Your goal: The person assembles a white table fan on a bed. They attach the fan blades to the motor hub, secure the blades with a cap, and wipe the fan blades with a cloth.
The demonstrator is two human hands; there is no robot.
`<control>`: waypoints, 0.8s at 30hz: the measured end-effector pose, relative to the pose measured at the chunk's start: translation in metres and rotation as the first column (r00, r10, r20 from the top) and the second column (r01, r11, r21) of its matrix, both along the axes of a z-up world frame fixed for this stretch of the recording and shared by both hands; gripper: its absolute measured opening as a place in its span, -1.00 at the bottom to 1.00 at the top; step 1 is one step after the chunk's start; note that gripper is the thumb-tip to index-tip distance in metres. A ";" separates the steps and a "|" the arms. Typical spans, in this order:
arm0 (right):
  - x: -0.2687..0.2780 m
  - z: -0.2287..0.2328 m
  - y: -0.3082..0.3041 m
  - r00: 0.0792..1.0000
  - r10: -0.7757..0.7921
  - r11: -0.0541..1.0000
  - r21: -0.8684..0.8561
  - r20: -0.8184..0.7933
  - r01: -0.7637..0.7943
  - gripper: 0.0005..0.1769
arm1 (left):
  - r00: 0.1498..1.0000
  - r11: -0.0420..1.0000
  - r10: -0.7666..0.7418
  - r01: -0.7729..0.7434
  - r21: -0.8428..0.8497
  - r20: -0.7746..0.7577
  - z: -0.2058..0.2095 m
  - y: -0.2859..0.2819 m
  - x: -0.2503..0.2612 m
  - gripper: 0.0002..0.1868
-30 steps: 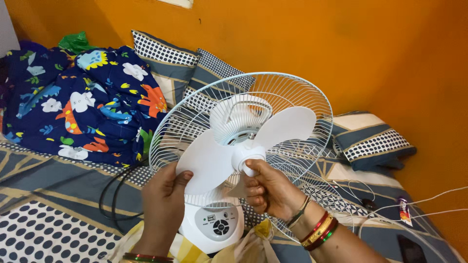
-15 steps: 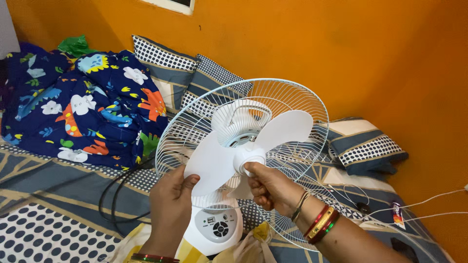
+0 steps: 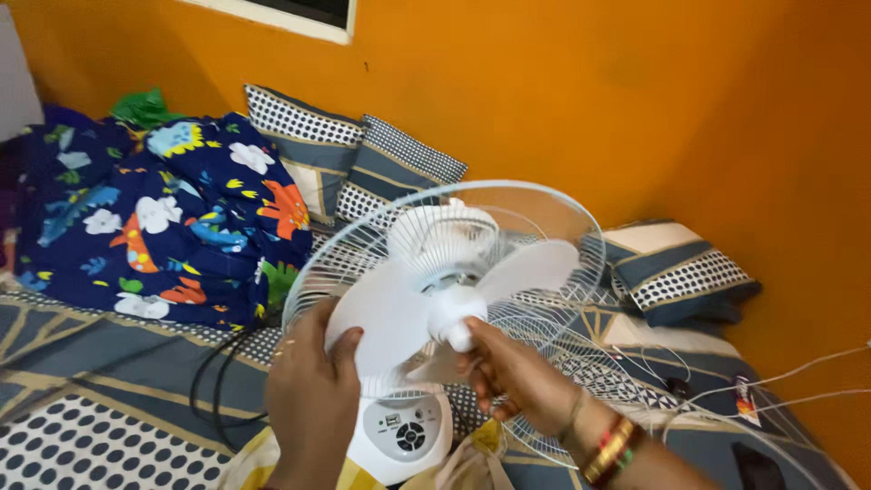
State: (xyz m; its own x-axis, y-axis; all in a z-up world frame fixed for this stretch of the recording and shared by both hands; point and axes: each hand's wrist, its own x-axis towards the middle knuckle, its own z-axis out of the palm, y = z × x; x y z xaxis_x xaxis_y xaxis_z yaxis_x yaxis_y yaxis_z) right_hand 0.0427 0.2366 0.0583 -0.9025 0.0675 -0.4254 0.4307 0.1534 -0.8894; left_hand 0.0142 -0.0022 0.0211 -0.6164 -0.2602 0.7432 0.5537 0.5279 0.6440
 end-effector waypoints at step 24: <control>0.008 0.097 0.000 0.347 0.619 0.465 0.684 -0.705 0.562 -0.68 | 0.918 0.922 0.228 -0.096 -0.376 0.324 -0.003 0.116 0.004 -0.41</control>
State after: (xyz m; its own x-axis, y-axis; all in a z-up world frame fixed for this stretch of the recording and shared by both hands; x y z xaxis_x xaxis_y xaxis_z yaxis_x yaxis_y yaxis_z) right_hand 0.0511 0.2367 0.1553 -0.5942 -0.2575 0.7620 -0.4323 0.9011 -0.0327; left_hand 0.0179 0.1139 0.0179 -0.8266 -0.1464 0.5434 0.2106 0.8149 0.5400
